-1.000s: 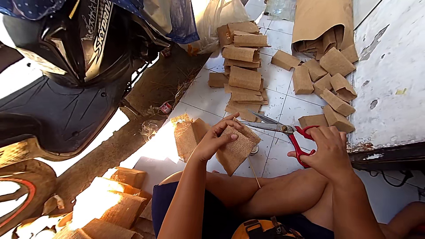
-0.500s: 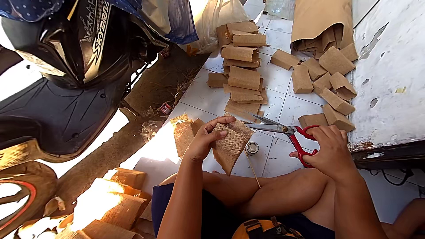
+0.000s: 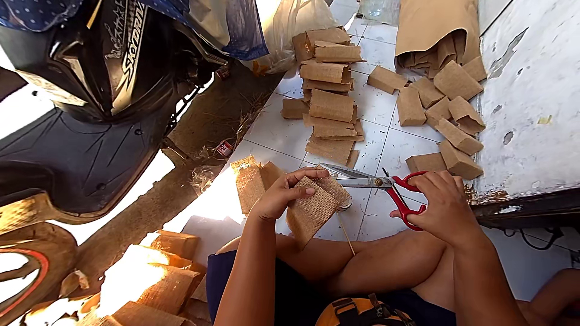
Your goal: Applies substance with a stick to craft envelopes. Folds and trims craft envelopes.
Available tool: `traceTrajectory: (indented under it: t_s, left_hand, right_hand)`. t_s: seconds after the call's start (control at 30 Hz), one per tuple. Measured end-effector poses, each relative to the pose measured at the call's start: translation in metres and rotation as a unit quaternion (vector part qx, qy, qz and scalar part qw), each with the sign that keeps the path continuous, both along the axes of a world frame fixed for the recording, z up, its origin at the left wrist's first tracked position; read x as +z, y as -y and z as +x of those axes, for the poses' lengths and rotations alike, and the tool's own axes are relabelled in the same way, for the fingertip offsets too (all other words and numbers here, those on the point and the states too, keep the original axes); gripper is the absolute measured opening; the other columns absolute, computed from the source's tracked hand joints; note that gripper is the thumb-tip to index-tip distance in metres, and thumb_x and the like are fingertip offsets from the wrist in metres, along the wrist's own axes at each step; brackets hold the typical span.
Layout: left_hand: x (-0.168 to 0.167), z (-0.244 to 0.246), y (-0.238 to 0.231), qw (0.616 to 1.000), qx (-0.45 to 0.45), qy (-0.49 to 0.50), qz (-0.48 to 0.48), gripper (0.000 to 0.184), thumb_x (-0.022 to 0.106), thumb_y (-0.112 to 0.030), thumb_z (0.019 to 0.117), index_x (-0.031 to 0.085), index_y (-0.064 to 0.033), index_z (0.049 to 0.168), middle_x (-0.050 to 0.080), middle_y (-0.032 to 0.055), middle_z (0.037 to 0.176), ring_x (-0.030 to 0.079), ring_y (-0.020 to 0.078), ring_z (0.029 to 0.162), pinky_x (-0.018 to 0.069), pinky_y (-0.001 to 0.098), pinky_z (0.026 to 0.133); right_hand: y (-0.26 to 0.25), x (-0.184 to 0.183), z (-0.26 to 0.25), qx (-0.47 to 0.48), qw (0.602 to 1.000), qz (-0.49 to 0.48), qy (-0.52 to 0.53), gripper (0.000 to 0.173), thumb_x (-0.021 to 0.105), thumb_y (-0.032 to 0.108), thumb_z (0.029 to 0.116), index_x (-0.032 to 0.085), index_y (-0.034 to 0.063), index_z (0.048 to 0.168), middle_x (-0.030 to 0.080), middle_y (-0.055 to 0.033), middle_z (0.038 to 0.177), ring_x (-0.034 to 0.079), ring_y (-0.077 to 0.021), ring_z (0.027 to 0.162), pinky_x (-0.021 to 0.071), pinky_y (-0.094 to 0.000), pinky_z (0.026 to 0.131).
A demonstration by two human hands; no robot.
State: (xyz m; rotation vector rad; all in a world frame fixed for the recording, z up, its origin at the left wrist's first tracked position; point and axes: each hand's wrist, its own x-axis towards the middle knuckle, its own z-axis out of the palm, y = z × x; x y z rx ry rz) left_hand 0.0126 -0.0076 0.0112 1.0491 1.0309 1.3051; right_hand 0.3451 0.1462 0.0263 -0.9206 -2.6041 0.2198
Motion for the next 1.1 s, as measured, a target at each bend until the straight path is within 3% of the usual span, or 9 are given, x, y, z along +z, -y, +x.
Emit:
traceTrajectory:
  t_s: [0.17,0.2,0.27,0.33,0.43,0.5,0.6,0.73,1.1]
  left_hand:
    - [0.003,-0.006,0.005,0.998,0.041,0.035,0.03,0.043,0.068,-0.027,0.0921,0.067,-0.0117,0.132,0.064,0.0054,0.136,0.069,0.0117,0.104,0.0601,0.0275,0.082]
    - [0.002,-0.007,0.005,0.998,0.038,0.029,0.028,0.042,0.067,-0.027,0.0928,0.066,-0.0124,0.132,0.061,0.0052,0.14,0.068,0.0126,0.109,0.0591,0.0285,0.086]
    - [0.001,-0.004,0.004,0.998,0.057,0.014,0.003,0.041,0.063,-0.02,0.0932,0.065,-0.014,0.134,0.062,0.0053,0.139,0.069,0.0117,0.104,0.0599,0.0273,0.081]
    - [0.002,0.001,0.001,0.997,0.077,-0.009,-0.021,0.048,0.057,-0.013,0.0946,0.057,-0.0179,0.143,0.062,0.0044,0.139,0.069,0.0107,0.1,0.0598,0.0264,0.078]
    - [0.006,0.006,-0.007,0.992,0.117,-0.009,-0.034,0.064,0.054,-0.005,0.0961,0.039,-0.0224,0.156,0.063,0.003,0.135,0.069,0.0096,0.1,0.0598,0.0285,0.084]
    - [0.007,0.007,-0.009,0.989,0.147,-0.007,-0.021,0.075,0.056,-0.003,0.0966,0.026,-0.0257,0.162,0.063,0.0014,0.134,0.069,0.008,0.1,0.059,0.0283,0.088]
    - [0.008,0.007,-0.008,0.98,0.198,-0.012,0.004,0.086,0.061,-0.004,0.0951,0.015,-0.0281,0.164,0.065,0.0007,0.132,0.07,0.0083,0.102,0.0587,0.0285,0.09]
    - [0.01,0.005,-0.005,0.974,0.225,-0.025,0.025,0.093,0.067,-0.008,0.0912,0.012,-0.0261,0.164,0.068,-0.0006,0.126,0.071,0.0073,0.099,0.0594,0.0274,0.089]
    - [0.011,0.001,-0.003,0.982,0.183,-0.04,0.034,0.097,0.074,-0.012,0.0863,0.016,-0.0256,0.163,0.069,-0.0001,0.122,0.07,0.0071,0.096,0.0593,0.0252,0.086]
  right_hand:
    - [-0.004,0.0,0.003,-0.031,0.999,-0.026,0.012,0.065,0.089,0.044,0.0641,0.07,0.0012,0.109,0.066,-0.0198,0.102,0.06,-0.0424,0.1,0.0416,-0.0621,0.087]
    - [-0.006,-0.001,0.003,-0.051,0.997,-0.059,0.01,0.064,0.09,0.041,0.0665,0.069,-0.0009,0.11,0.066,-0.0216,0.103,0.061,-0.0432,0.1,0.0423,-0.0637,0.089]
    - [-0.008,-0.002,0.001,-0.098,0.982,-0.16,-0.005,0.059,0.089,0.036,0.0757,0.066,-0.0038,0.112,0.066,-0.0227,0.103,0.063,-0.0409,0.098,0.0455,-0.0632,0.09]
    - [-0.009,-0.004,-0.002,-0.135,0.95,-0.279,-0.049,0.047,0.084,0.033,0.0845,0.064,-0.0014,0.109,0.064,-0.0155,0.093,0.061,-0.0268,0.085,0.0498,-0.0501,0.078]
    - [-0.011,-0.011,0.003,-0.074,0.89,-0.426,-0.145,0.041,0.071,0.047,0.0873,0.06,0.0108,0.104,0.059,0.0067,0.08,0.057,0.001,0.07,0.0477,-0.018,0.065]
    - [-0.012,-0.01,0.005,0.009,0.854,-0.491,-0.171,0.053,0.071,0.064,0.0831,0.059,0.0164,0.102,0.059,0.0126,0.08,0.057,0.0048,0.07,0.047,-0.0129,0.065]
    - [-0.012,-0.006,0.009,0.09,0.85,-0.499,-0.142,0.065,0.068,0.078,0.0785,0.058,0.0171,0.102,0.056,0.0134,0.08,0.053,0.0049,0.07,0.0437,-0.013,0.063]
    - [-0.009,0.001,0.012,0.09,0.876,-0.469,-0.067,0.07,0.069,0.081,0.0729,0.06,0.0173,0.099,0.054,0.0138,0.076,0.051,0.006,0.067,0.042,-0.013,0.059]
    - [-0.005,0.009,0.013,0.095,0.893,-0.44,-0.005,0.059,0.08,0.066,0.068,0.062,0.0163,0.094,0.055,0.0133,0.075,0.051,0.0074,0.067,0.0408,-0.0126,0.059]
